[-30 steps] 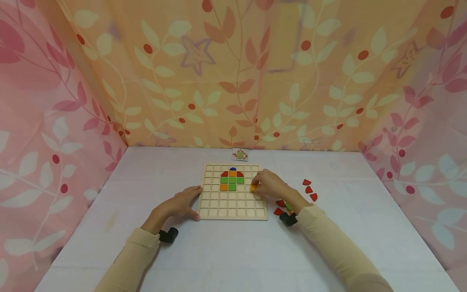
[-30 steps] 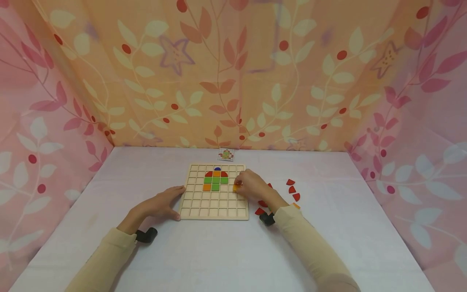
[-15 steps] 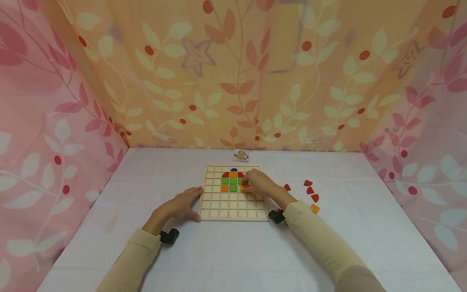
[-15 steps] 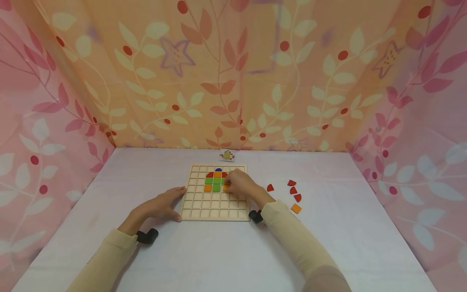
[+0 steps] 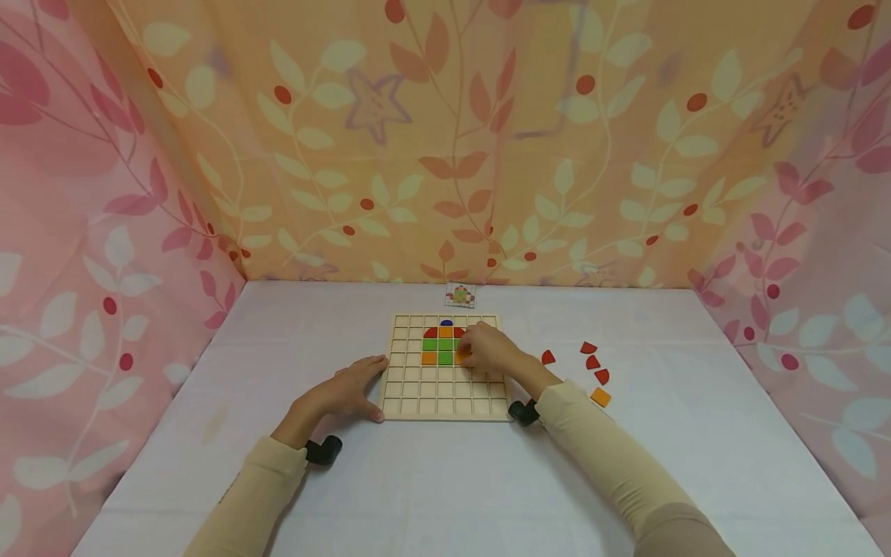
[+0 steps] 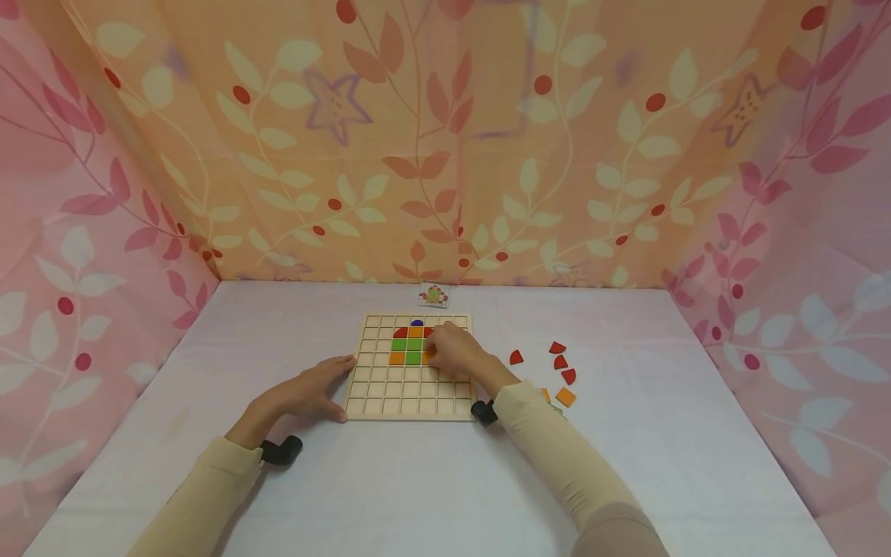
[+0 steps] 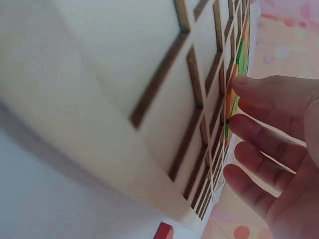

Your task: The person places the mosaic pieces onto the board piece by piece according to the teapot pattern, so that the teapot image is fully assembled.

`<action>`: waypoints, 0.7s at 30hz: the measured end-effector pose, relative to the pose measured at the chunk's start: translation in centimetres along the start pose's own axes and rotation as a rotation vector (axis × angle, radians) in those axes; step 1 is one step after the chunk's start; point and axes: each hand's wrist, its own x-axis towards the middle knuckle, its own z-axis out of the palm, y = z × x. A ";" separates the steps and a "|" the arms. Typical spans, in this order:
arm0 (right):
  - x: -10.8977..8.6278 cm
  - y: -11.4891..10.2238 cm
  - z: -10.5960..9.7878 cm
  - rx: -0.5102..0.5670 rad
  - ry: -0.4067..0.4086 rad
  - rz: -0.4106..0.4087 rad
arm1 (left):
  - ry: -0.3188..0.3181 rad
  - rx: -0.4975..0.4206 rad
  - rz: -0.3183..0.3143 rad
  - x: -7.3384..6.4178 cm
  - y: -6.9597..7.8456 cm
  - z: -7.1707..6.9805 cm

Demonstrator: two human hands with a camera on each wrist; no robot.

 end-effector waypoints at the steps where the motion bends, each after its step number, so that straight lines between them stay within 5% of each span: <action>1: 0.0 0.0 0.1 -0.001 0.003 -0.003 | 0.000 -0.001 0.000 0.0 0.0 0.0; 12: -0.4 0.4 0.0 0.023 0.041 -0.010 | 0.001 -0.004 0.001 0.0 0.0 0.0; 21: -3.2 2.4 -2.7 0.043 0.111 0.016 | 0.000 -0.016 0.017 -0.3 0.0 -0.2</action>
